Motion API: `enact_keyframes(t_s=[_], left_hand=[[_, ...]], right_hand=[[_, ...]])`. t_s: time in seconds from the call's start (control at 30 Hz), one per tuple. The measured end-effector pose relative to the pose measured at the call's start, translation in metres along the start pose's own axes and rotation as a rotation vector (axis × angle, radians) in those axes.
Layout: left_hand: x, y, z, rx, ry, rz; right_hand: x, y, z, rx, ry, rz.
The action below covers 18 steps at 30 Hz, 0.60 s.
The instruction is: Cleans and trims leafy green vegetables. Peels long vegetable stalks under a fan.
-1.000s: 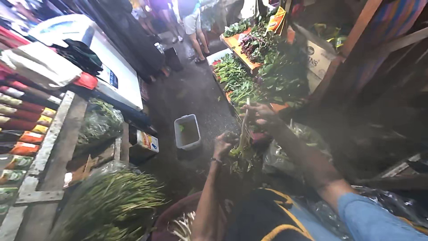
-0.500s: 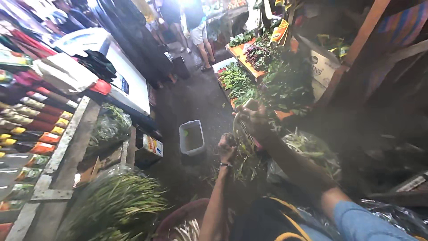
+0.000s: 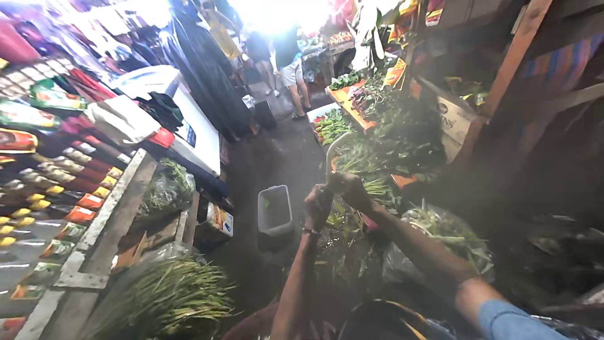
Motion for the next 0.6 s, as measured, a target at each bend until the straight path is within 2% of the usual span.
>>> enact_keyframes(t_s=[0.1, 0.2, 0.27, 0.33, 0.4, 0.5, 0.6], left_hand=[[-0.002, -0.002, -0.001, -0.021, 0.097, -0.057], [-0.001, 0.000, -0.007, 0.049, 0.179, -0.105], [-0.001, 0.004, -0.016, 0.126, 0.165, -0.136], [-0.004, 0.012, -0.029, 0.185, 0.130, -0.170], [-0.007, 0.023, -0.039, 0.208, 0.117, -0.197], [-0.016, 0.036, -0.053, 0.193, 0.129, -0.229], [-0.021, 0.046, -0.063, 0.221, 0.107, -0.262]], right_hand=[[0.006, -0.002, 0.000, 0.027, 0.032, -0.005], [0.014, -0.006, -0.002, 0.050, 0.045, -0.059], [0.017, -0.012, -0.002, -0.062, 0.007, -0.142], [0.020, -0.018, 0.003, -0.303, -0.225, -0.256], [0.025, -0.021, 0.006, -0.495, -0.614, -0.312], [0.044, -0.035, 0.003, -0.536, -1.013, -0.311], [0.074, -0.045, -0.016, -0.483, -1.111, -0.226]])
Point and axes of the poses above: each hand's wrist, its own y-axis away from the middle knuckle, its own x-axis out of the back of the hand, z = x × y, the point moved 9 cm from there along -y, towards the middle knuckle, and after that the axes turned 10 degrees about -x, right-handed, at the moved point
